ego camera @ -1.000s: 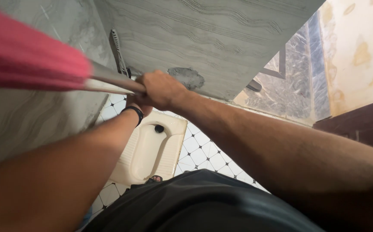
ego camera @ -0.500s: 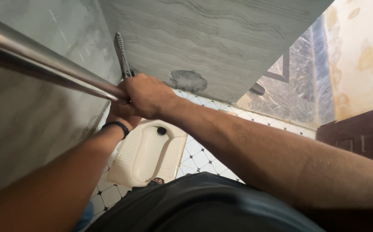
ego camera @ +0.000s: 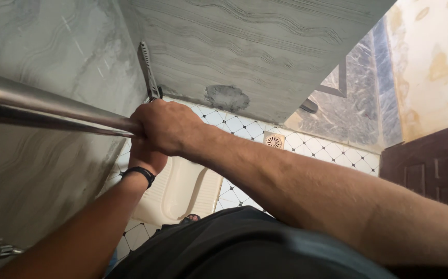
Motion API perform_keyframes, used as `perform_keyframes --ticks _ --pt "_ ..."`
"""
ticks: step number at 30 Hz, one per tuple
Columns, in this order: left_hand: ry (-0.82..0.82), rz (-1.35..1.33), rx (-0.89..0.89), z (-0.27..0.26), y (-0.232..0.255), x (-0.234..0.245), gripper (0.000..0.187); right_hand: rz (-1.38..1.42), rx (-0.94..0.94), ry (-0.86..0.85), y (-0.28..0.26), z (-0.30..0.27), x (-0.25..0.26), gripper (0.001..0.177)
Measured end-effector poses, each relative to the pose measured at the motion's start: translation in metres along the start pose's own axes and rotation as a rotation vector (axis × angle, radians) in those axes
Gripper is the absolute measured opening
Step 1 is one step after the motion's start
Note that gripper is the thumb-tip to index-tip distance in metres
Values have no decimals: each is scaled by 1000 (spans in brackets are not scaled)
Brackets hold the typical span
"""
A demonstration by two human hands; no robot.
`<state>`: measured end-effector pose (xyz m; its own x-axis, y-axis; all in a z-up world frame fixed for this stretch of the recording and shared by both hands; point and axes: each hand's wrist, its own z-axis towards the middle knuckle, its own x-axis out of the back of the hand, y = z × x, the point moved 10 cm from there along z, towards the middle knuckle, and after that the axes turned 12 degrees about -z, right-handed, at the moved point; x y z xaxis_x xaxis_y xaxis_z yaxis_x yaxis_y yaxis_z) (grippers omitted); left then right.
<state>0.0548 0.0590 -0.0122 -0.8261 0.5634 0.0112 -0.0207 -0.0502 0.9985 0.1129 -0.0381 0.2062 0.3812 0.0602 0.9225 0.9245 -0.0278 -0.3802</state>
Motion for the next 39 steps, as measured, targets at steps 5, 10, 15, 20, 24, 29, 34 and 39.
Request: perform_keyframes --ticks 5,10,15,20,24,29,34,39 --pt "-52 -521 0 27 -15 -20 41 -39 -97 33 22 10 6 23" --pt "-141 772 -190 59 1 -55 39 -48 -95 109 51 13 15 22" --pt "-266 1242 -369 109 -71 -90 34 0 -167 82 73 -4 21 26" --pt "-411 391 78 98 -38 -101 25 9 -147 131 87 -4 21 26" --pt "-555 1140 -68 83 -6 -99 21 28 -105 195 76 0 24 28" --pt "-514 1408 -258 72 38 -79 23 76 -135 186 54 6 30 27" --pt "-431 1218 -143 64 69 -51 25 88 -77 244 35 17 33 28" --pt "-353 903 -8 56 56 -6 29 85 -89 209 1 20 36 26"
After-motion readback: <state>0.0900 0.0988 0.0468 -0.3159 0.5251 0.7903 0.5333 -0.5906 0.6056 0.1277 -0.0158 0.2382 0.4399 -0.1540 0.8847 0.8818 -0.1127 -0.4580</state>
